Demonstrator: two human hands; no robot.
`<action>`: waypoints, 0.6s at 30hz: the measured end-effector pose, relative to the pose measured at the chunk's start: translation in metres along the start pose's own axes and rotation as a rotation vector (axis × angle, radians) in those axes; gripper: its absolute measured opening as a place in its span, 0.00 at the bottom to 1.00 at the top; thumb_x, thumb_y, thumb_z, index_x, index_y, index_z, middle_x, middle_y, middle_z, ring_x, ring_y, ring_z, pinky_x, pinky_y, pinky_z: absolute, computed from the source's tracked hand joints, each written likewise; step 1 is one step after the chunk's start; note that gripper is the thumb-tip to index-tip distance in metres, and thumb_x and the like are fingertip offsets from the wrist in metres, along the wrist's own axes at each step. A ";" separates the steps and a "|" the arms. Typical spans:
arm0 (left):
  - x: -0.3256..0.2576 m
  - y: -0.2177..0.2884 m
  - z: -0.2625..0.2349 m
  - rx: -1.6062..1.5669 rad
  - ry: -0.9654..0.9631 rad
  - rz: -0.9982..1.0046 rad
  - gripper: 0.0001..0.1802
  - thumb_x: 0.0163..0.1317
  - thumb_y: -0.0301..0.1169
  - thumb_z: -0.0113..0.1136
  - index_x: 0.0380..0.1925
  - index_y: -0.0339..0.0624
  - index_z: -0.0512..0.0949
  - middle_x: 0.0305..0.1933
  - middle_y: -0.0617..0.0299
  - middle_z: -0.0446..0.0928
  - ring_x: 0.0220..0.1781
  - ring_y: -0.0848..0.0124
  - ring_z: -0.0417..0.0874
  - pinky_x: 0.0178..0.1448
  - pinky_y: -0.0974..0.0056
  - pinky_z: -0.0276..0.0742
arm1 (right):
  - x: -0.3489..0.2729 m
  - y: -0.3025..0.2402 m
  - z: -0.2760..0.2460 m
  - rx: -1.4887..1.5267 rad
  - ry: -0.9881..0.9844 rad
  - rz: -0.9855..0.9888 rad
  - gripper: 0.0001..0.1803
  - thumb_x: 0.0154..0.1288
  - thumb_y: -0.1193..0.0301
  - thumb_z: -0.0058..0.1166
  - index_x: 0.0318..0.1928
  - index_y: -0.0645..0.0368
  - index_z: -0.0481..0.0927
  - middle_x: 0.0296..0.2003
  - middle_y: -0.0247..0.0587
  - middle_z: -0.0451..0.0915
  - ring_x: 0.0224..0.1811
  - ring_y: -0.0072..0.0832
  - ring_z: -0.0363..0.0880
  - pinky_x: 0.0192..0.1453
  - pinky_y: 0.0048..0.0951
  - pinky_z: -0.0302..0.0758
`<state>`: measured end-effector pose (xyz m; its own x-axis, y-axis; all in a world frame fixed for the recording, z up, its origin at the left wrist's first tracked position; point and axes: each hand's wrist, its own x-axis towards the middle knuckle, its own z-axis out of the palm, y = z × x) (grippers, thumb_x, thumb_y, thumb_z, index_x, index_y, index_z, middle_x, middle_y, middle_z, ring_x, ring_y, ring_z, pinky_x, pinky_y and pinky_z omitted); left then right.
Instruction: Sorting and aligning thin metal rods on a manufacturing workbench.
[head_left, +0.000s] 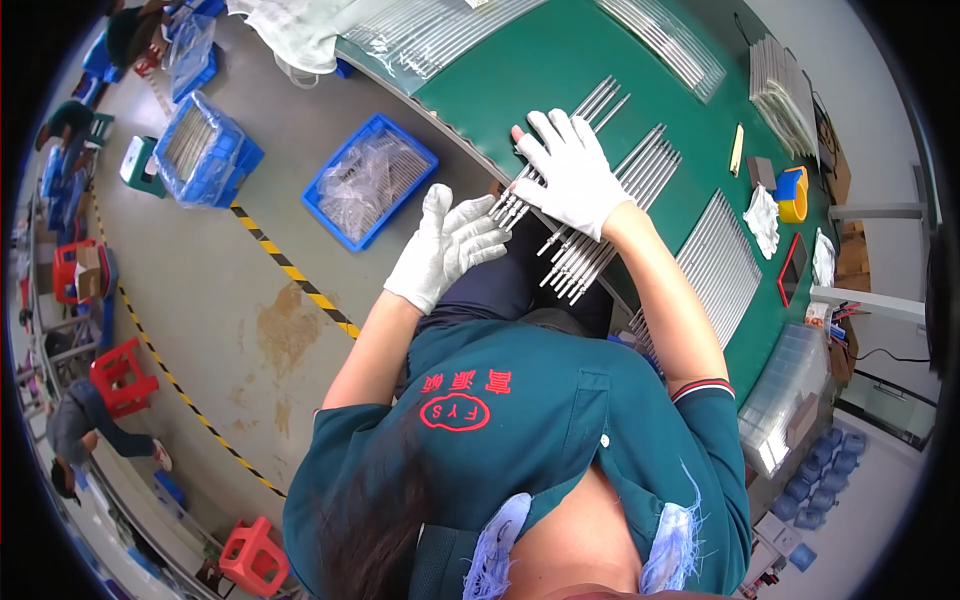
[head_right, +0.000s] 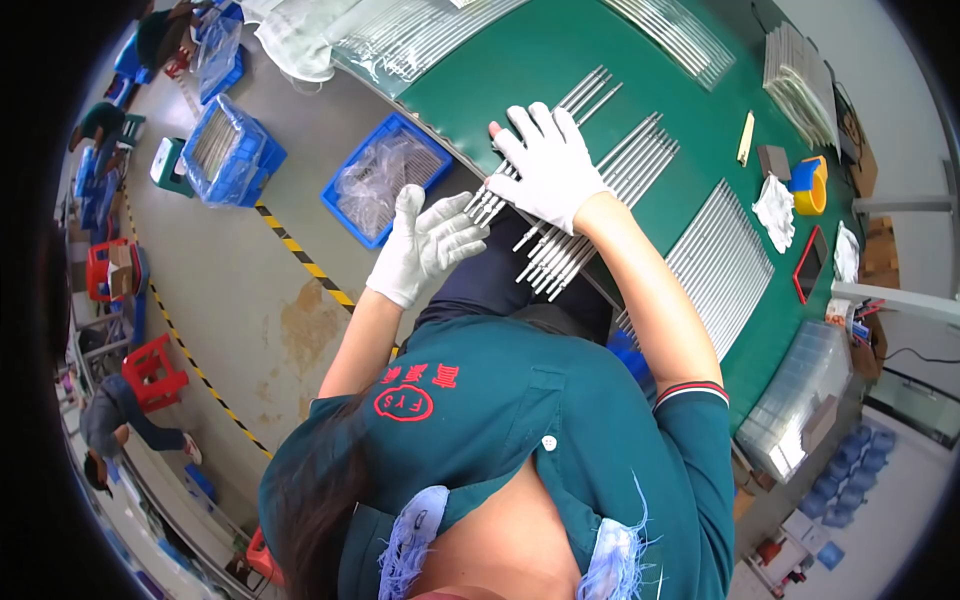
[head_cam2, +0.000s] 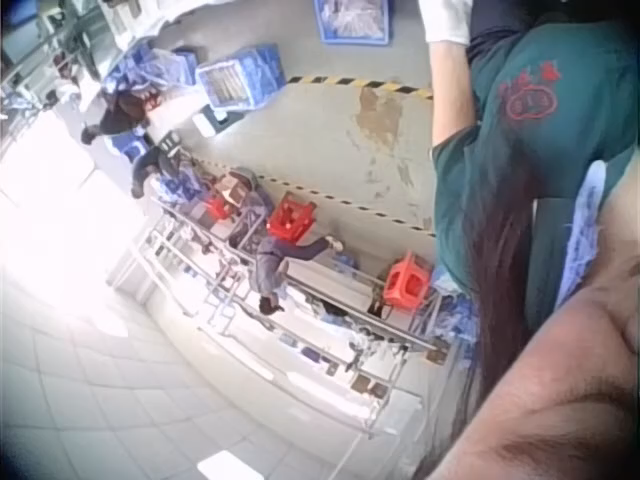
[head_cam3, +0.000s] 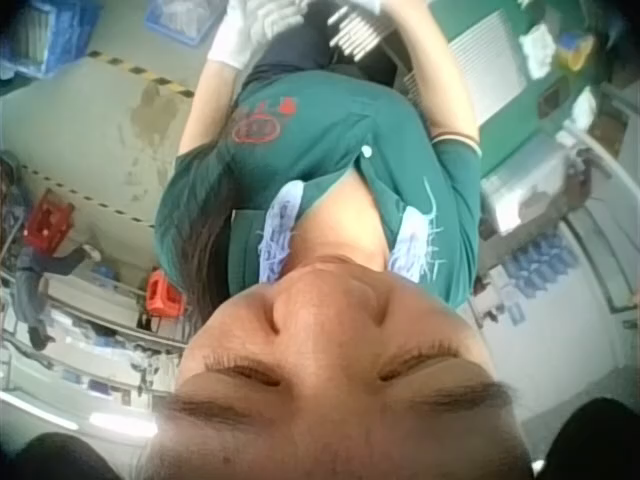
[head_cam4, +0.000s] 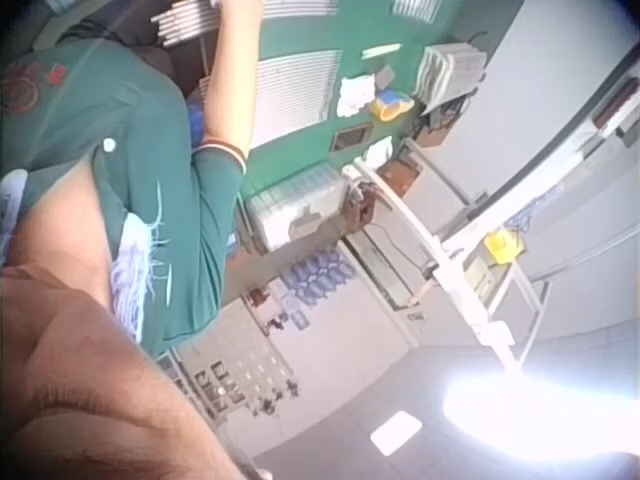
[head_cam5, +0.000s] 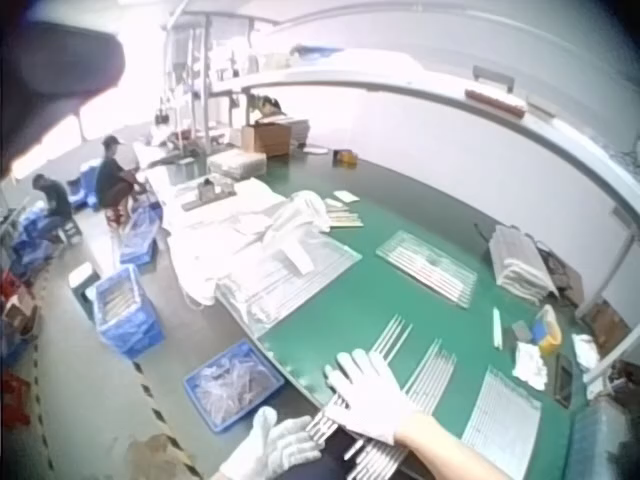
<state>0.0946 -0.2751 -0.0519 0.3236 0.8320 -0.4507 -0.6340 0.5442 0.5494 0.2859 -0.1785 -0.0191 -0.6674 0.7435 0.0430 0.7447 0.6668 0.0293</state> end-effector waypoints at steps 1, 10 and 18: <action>0.000 0.000 0.000 -0.002 0.002 -0.005 0.52 0.60 0.69 0.38 0.63 0.27 0.58 0.59 0.41 0.66 0.58 0.56 0.73 0.61 0.56 0.72 | -0.002 0.000 -0.001 0.015 -0.001 -0.002 0.36 0.64 0.47 0.41 0.66 0.57 0.62 0.65 0.54 0.59 0.69 0.49 0.52 0.73 0.46 0.45; -0.001 -0.002 -0.001 0.015 0.005 -0.022 0.52 0.60 0.69 0.37 0.62 0.27 0.59 0.61 0.41 0.65 0.60 0.54 0.71 0.62 0.55 0.71 | -0.013 0.001 -0.005 0.025 -0.035 0.002 0.36 0.65 0.47 0.41 0.66 0.57 0.60 0.65 0.54 0.57 0.70 0.49 0.51 0.73 0.46 0.44; 0.001 0.000 0.000 0.042 -0.019 -0.040 0.52 0.60 0.69 0.37 0.62 0.25 0.59 0.62 0.41 0.64 0.60 0.54 0.71 0.62 0.55 0.70 | -0.015 0.002 -0.009 0.037 -0.076 0.013 0.37 0.64 0.47 0.42 0.66 0.57 0.60 0.66 0.55 0.56 0.70 0.51 0.50 0.73 0.47 0.44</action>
<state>0.0952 -0.2745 -0.0527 0.3617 0.8114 -0.4591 -0.5908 0.5805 0.5604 0.2968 -0.1887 -0.0111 -0.6576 0.7527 -0.0329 0.7532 0.6577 -0.0080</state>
